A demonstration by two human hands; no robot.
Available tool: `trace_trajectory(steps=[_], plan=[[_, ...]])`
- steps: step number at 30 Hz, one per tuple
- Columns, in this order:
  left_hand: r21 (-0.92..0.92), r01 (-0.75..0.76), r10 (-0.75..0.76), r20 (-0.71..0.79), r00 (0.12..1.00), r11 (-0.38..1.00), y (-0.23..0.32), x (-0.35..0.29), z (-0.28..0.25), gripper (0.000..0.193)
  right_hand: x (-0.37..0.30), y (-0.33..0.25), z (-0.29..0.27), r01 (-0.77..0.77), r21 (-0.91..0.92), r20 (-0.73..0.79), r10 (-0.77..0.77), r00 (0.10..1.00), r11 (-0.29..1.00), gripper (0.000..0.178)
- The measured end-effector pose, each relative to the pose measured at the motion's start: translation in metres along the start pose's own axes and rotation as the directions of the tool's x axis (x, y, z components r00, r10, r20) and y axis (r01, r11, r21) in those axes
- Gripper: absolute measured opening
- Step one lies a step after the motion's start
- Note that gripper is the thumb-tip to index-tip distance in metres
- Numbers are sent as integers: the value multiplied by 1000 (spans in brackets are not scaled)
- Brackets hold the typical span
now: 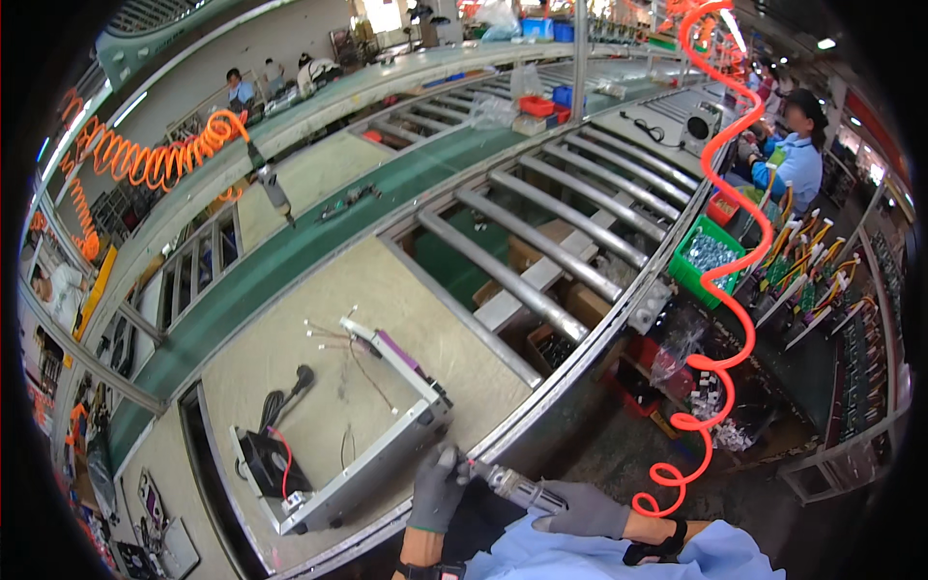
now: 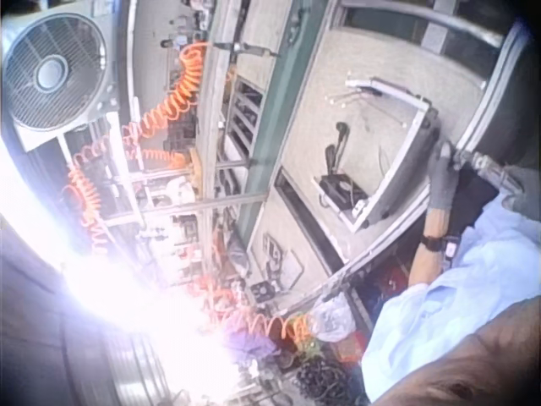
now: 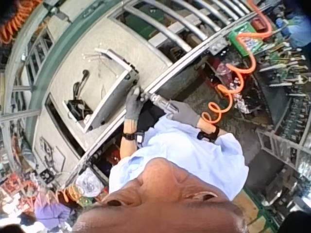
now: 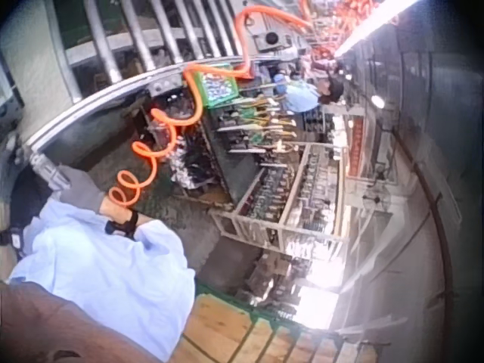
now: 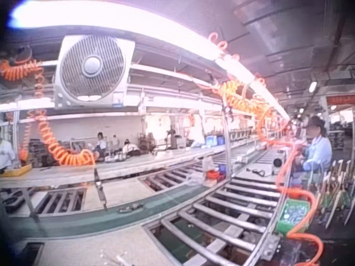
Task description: Assembling electronic components into a metal chassis at a factory workstation.
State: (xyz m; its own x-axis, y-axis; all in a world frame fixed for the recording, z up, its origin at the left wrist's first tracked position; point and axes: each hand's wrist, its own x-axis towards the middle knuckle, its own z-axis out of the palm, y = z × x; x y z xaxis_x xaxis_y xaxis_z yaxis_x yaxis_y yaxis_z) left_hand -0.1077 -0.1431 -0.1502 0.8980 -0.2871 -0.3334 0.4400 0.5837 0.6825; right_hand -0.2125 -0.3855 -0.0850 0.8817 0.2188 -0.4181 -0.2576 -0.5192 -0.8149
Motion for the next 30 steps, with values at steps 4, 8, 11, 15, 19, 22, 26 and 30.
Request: trace_trajectory(steps=[4,8,11,15,19,22,26,30], plan=[[-22,41,-39,97,995,999,-1,3,-15,30,0,4,-5,34,-15,56,-33,998,999,84],[8,1,-3,182,983,1000,3,3,-28,24,-1,7,-8,71,-10,78,-70,994,997,83],[103,-1,-8,91,996,995,6,2,-28,24,-3,7,-7,67,0,126,-66,990,998,84],[175,34,-46,64,997,984,12,-1,-22,24,-4,5,-11,15,56,144,-23,989,998,76],[112,43,-63,183,981,993,14,-6,-17,28,1,1,-15,-347,317,415,200,888,883,60],[-9,4,-3,162,987,1000,7,-5,-12,32,1,-4,-5,-212,365,309,97,946,906,50],[554,83,-31,-102,994,828,6,-11,6,32,7,-6,8,-126,377,116,88,989,918,40],[909,-383,571,227,789,167,37,-38,40,24,28,-5,9,-152,409,35,151,988,900,38]])
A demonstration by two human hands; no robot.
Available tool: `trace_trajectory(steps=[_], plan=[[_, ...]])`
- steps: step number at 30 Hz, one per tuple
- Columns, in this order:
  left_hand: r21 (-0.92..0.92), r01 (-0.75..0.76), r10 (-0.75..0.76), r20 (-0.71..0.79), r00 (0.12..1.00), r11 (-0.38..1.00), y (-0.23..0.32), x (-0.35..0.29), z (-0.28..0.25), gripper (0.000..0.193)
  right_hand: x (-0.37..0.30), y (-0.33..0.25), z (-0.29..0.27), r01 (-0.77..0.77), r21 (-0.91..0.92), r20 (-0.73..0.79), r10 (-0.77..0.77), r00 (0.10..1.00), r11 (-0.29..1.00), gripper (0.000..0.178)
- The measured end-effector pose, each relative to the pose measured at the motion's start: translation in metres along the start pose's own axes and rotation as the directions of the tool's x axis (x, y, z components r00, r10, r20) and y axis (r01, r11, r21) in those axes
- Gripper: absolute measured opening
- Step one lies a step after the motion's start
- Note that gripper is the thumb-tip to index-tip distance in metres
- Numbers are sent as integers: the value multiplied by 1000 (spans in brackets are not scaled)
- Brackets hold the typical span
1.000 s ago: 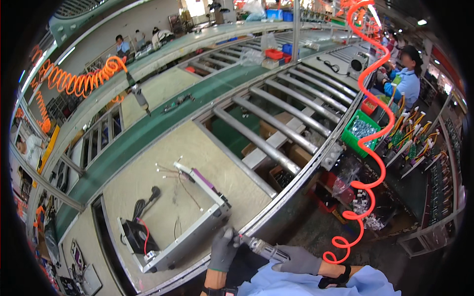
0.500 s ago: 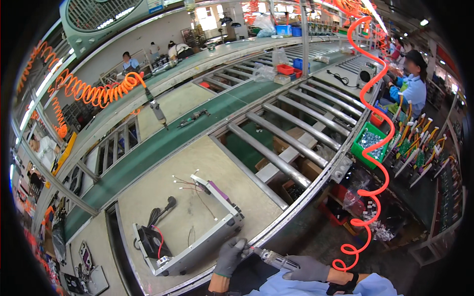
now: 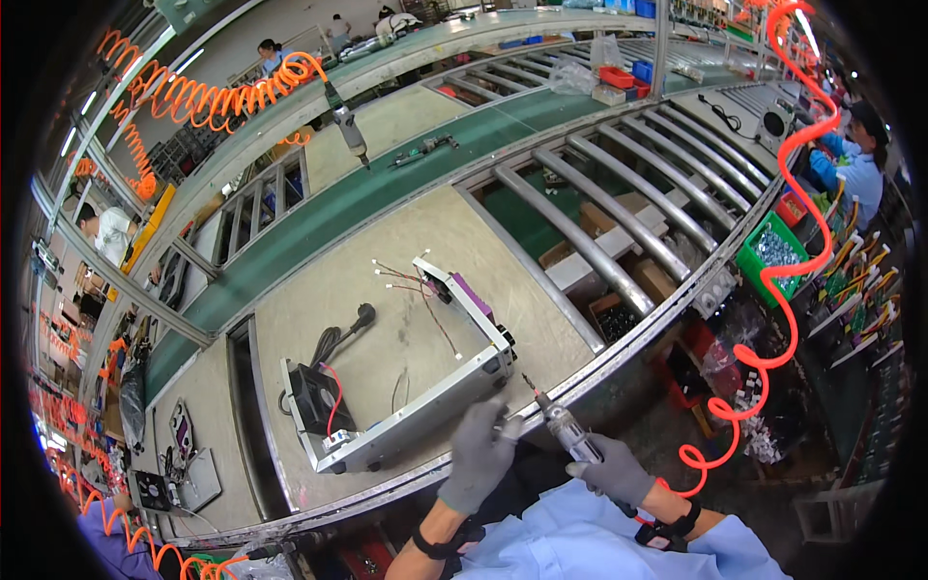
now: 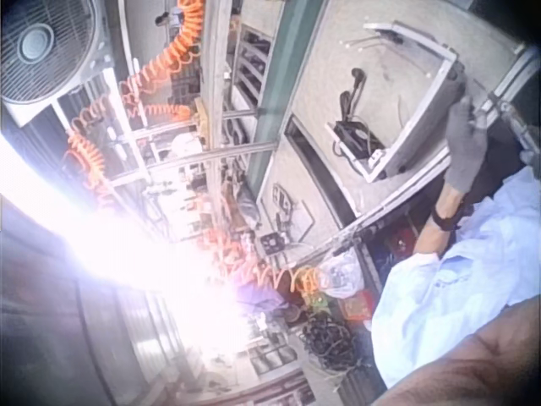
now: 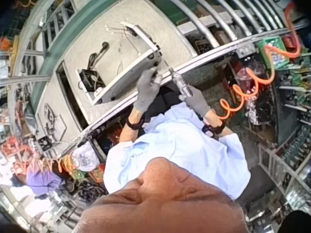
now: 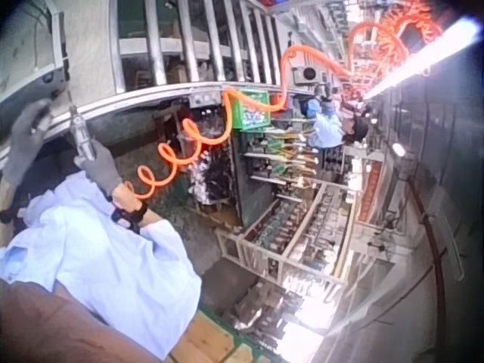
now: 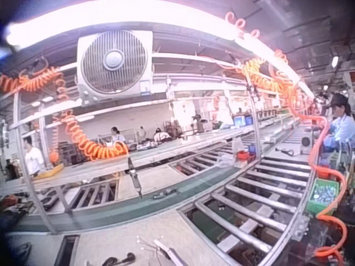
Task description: Assembling electronic components into a metal chassis at a factory workstation.
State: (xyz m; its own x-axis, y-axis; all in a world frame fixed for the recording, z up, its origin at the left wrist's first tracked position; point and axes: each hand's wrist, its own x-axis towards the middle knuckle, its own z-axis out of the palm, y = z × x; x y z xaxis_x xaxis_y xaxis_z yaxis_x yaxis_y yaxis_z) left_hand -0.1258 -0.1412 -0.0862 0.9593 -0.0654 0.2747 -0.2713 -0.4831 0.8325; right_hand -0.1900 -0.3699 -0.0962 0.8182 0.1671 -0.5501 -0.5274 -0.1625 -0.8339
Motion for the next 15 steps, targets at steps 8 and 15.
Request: trace_trajectory(steps=[8,15], plan=[[572,-220,295,-41,955,790,21,61,-66,27,17,-4,4,-13,-60,30,15,999,998,38],[727,-225,290,38,956,648,-13,64,-45,27,27,4,7,6,-123,0,-6,1000,992,47]])
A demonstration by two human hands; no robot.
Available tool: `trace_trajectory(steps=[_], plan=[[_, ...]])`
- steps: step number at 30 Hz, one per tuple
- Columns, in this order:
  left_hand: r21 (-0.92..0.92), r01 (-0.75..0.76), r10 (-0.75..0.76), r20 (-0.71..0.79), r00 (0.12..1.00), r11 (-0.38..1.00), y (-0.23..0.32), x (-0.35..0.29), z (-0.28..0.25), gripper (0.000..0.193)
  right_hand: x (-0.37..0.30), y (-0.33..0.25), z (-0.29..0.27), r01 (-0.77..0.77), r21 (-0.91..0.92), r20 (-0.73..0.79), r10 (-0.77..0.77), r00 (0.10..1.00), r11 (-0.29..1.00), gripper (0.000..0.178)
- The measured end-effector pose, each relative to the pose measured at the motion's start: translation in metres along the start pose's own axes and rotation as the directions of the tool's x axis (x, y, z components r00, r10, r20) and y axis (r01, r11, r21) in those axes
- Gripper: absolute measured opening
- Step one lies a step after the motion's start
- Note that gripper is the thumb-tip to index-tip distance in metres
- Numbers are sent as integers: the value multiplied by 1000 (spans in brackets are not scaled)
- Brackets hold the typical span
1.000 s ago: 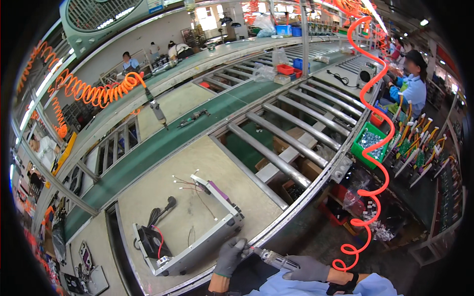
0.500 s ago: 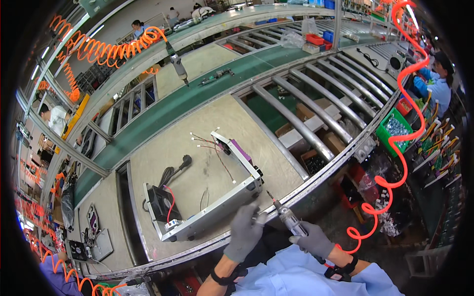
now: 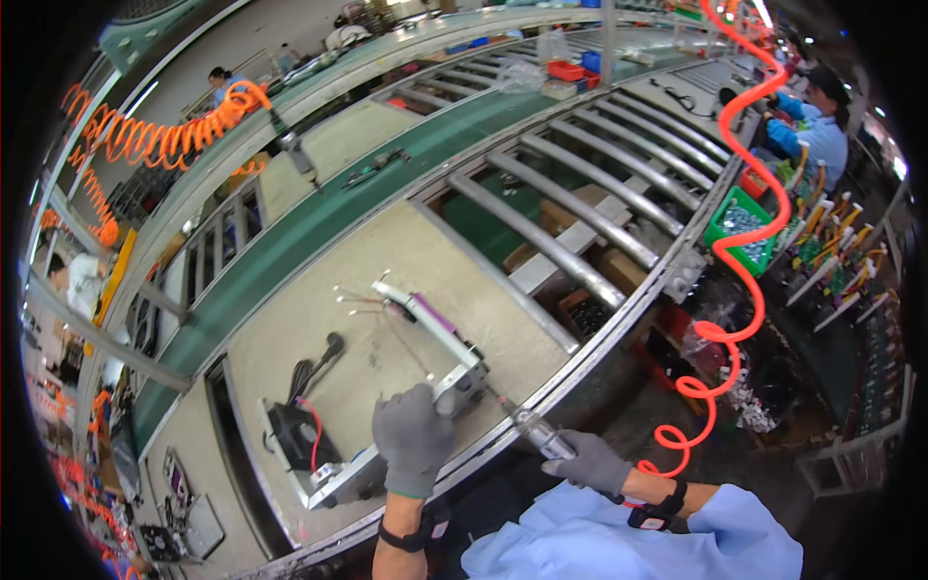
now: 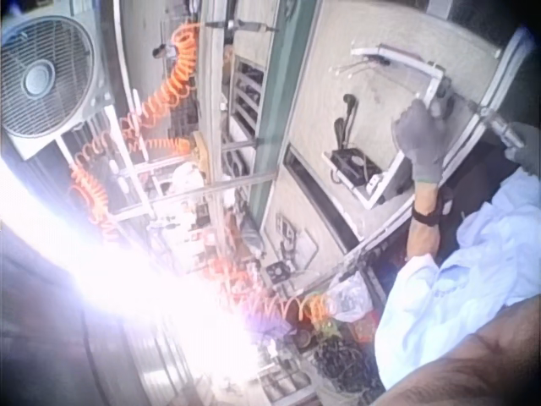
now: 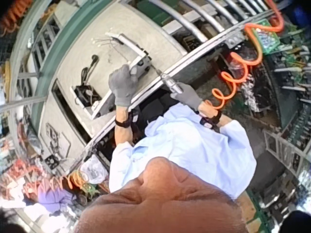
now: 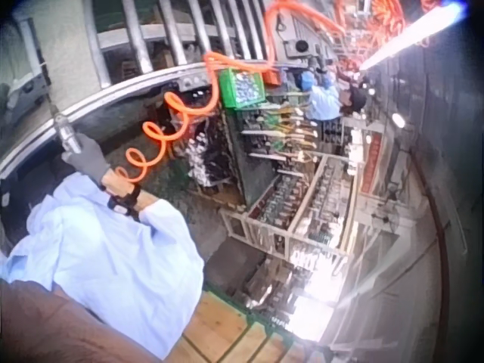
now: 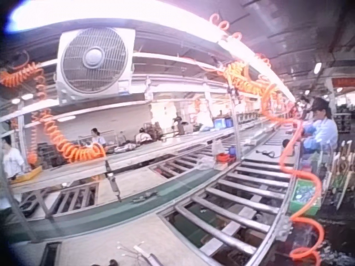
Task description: Assembling electronic components into a metal chassis at a factory workstation.
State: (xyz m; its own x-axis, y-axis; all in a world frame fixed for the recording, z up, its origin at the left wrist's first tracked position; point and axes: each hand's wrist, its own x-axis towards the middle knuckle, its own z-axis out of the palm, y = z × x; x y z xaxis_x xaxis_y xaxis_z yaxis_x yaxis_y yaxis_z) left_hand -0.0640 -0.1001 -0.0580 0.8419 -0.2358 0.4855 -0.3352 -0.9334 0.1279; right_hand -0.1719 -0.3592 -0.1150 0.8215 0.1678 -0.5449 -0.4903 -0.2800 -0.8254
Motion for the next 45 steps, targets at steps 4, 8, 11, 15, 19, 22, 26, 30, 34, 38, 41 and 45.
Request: trace_trajectory(steps=[4,8,11,15,19,22,26,30,34,38,41,45], plan=[[-28,5,-7,-78,997,1000,3,0,3,32,6,15,5,93,-68,-69,-98,993,993,61],[-26,25,-27,-66,997,999,5,3,3,43,14,23,9,220,-132,-78,-232,970,967,63],[-57,-7,2,-96,995,998,2,1,5,41,13,22,8,100,-71,-31,-103,994,992,54],[-24,-43,40,-123,992,999,-2,-1,7,43,7,15,8,157,-92,-62,-163,985,983,55],[3,-44,44,-120,992,999,2,1,5,40,4,11,6,90,-63,-38,-93,995,994,55],[-14,-23,22,-107,994,1000,3,2,3,37,8,13,10,141,-78,-66,-146,987,987,51],[-19,-17,16,-64,998,1000,0,0,4,36,10,15,14,53,100,-17,-51,999,994,52],[-20,-16,15,-62,998,1000,-3,0,2,33,7,9,16,37,88,-20,-36,999,995,43],[-53,-8,6,-35,999,999,-3,1,-6,30,4,5,14,34,42,-11,-34,999,999,41],[-50,-110,102,-150,983,993,-14,-6,-26,31,-14,8,-12,54,-77,-30,-57,998,996,44],[-18,-15,14,-31,999,1000,-39,-33,-54,45,-40,0,-56,309,-454,48,-323,945,836,51],[-19,104,-99,167,981,994,-66,-61,-67,34,-64,-42,-125,203,-901,121,-229,966,382,49]])
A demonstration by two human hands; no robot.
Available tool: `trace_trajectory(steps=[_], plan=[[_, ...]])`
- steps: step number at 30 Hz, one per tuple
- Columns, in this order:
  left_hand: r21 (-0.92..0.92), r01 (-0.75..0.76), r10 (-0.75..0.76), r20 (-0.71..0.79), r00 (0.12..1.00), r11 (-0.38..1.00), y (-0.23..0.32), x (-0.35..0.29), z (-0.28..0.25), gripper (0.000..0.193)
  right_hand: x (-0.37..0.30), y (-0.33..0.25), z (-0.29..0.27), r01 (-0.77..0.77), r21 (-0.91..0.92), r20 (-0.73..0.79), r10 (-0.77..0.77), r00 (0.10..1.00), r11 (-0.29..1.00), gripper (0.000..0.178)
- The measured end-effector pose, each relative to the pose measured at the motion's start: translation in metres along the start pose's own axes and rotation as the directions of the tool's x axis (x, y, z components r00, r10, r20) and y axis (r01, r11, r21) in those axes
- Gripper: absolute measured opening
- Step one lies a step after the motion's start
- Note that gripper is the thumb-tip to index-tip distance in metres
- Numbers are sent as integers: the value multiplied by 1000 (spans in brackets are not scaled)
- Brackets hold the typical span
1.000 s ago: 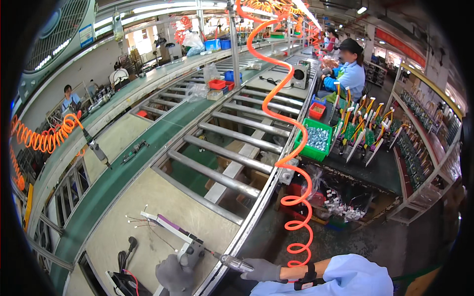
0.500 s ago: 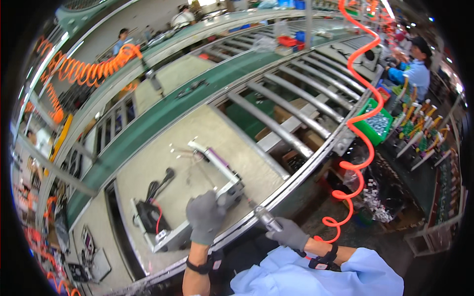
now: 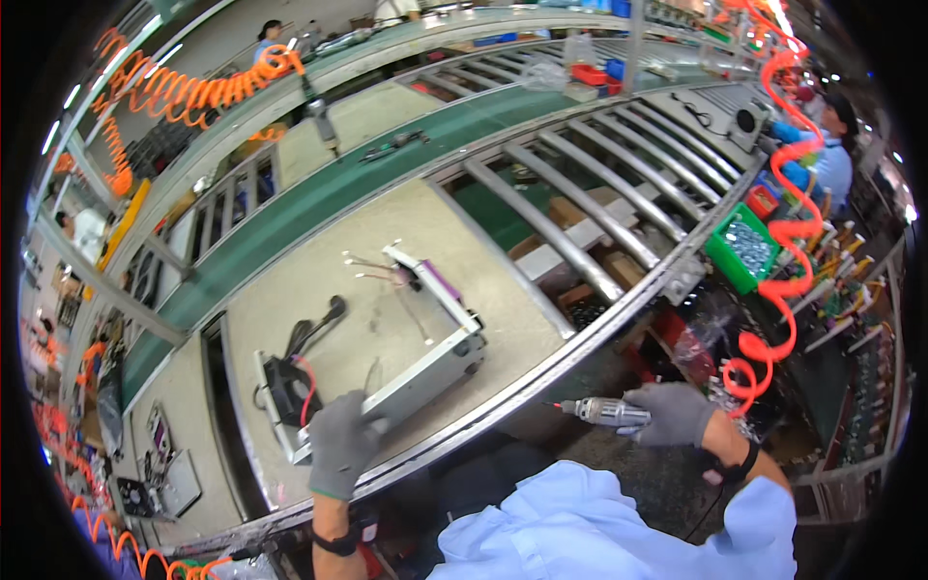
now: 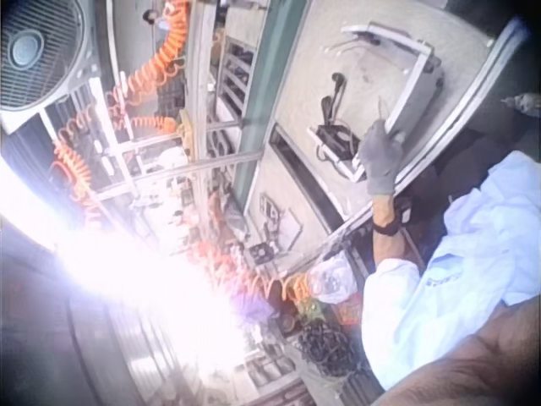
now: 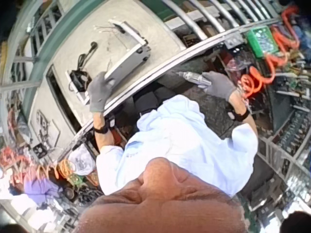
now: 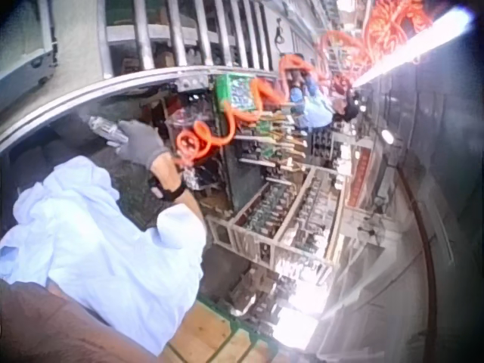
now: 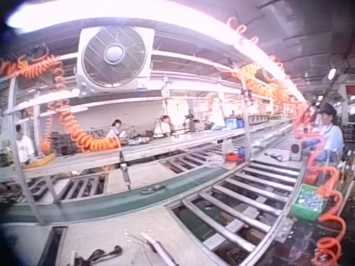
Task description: Assembling electronic components into a metal chassis at a factory workstation.
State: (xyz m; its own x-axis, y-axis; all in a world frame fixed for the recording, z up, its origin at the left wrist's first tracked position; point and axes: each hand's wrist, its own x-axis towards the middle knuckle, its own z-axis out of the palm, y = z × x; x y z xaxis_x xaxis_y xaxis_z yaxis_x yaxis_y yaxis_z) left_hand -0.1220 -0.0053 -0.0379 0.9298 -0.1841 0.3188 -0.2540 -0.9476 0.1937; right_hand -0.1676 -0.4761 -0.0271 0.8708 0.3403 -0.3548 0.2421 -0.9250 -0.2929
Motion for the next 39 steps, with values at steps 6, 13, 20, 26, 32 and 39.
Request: trace_trajectory(steps=[6,13,20,26,32,39], plan=[[18,-62,64,-89,994,998,-11,0,14,22,32,48,-80,-310,-326,205,387,899,893,52],[50,-89,96,-165,982,995,-80,14,14,20,97,259,-61,-121,-299,40,139,989,946,36],[223,-66,91,-102,991,973,-50,-56,45,24,141,528,33,-326,-511,-391,123,912,795,15],[184,-67,75,-40,996,981,-29,-82,67,51,141,517,33,-384,-478,-188,334,923,790,23],[55,-33,34,-14,999,998,-38,-67,86,53,153,467,22,-352,-536,-93,361,928,767,27],[9,31,-31,-63,998,999,-38,-55,99,50,164,428,10,-287,-608,-23,346,938,740,32]])
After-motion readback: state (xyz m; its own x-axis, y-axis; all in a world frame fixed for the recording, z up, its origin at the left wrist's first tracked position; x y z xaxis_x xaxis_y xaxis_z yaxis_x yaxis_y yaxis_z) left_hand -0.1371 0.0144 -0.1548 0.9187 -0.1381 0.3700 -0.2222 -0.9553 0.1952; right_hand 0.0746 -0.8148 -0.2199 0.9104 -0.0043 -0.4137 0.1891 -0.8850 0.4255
